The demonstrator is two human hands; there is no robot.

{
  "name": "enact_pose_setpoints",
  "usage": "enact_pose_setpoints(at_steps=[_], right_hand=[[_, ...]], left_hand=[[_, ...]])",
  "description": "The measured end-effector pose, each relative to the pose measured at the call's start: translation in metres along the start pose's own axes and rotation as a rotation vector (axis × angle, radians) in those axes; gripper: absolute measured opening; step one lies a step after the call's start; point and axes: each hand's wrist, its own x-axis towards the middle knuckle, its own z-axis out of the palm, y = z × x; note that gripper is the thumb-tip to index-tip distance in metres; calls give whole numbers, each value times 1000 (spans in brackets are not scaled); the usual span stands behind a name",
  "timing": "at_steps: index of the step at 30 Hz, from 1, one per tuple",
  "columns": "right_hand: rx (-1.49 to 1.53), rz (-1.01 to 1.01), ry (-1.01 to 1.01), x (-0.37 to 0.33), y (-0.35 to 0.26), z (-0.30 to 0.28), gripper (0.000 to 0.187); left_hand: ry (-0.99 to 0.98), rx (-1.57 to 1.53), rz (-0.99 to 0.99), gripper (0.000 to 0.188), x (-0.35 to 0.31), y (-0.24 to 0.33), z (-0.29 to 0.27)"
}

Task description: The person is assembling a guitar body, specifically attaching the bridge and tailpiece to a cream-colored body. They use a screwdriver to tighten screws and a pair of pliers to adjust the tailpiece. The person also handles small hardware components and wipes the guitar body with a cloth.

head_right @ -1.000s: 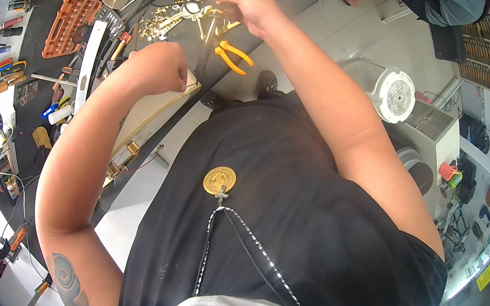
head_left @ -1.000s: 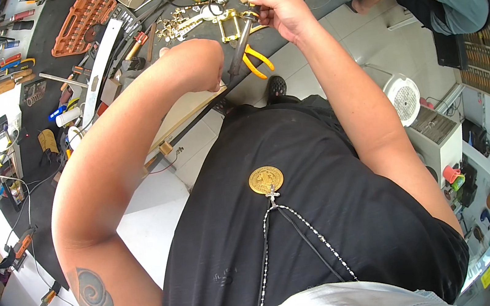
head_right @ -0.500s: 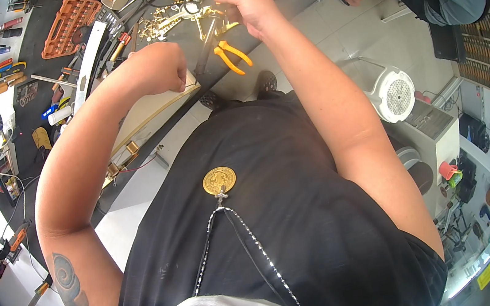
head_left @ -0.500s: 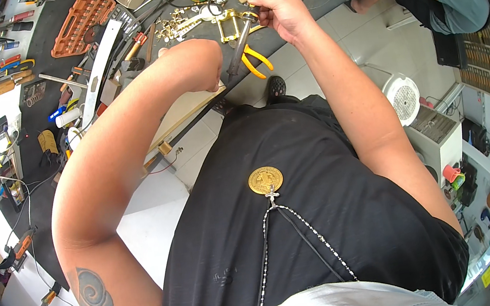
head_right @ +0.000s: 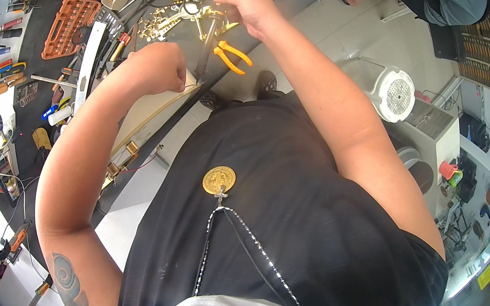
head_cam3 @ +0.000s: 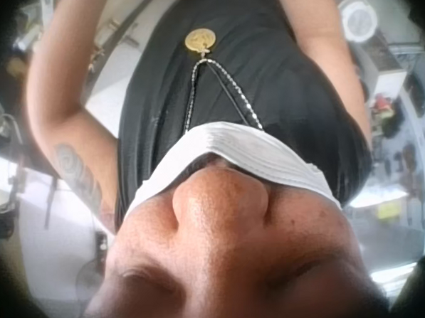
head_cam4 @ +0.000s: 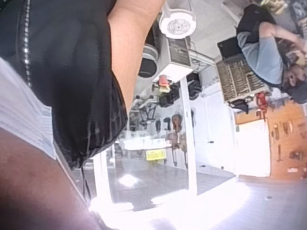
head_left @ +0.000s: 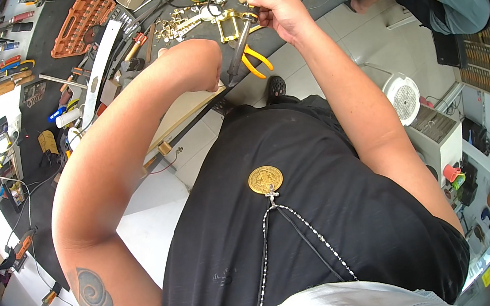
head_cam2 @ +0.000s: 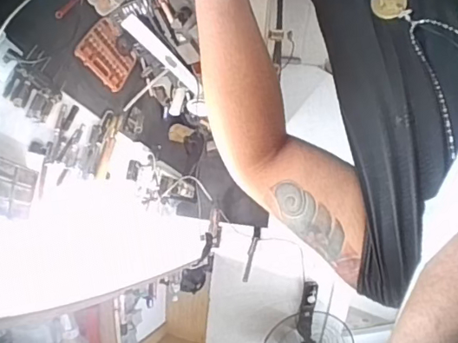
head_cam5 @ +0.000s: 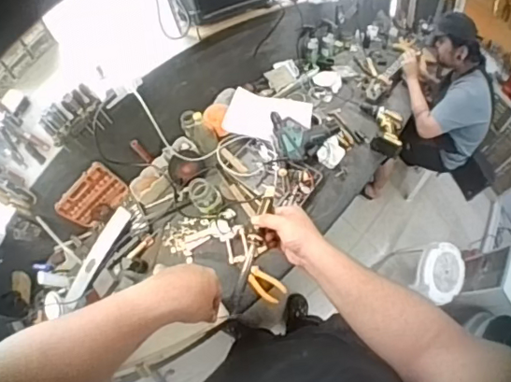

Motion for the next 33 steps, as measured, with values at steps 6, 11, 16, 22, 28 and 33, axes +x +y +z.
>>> enact_pose_setpoints(at_steps=[6, 11, 16, 22, 28, 33], right_hand=[[-9, 4, -3, -1, -1, -1, 14], [25, 1, -3, 4, 1, -5, 14], [18, 12, -17, 12, 4, -4, 15], [48, 22, -44, 11, 5, 2, 16], [57, 24, -47, 7, 2, 4, 17], [54, 30, -50, 6, 1, 3, 16]], left_hand=[[117, -1, 56, 13, -2, -3, 5], [82, -3, 51, 15, -1, -3, 4], [15, -7, 13, 19, 3, -3, 2], [-2, -1, 19, 20, 3, -3, 1], [-2, -9, 11, 21, -1, -1, -1], [-10, 2, -6, 23, 0, 0, -1]])
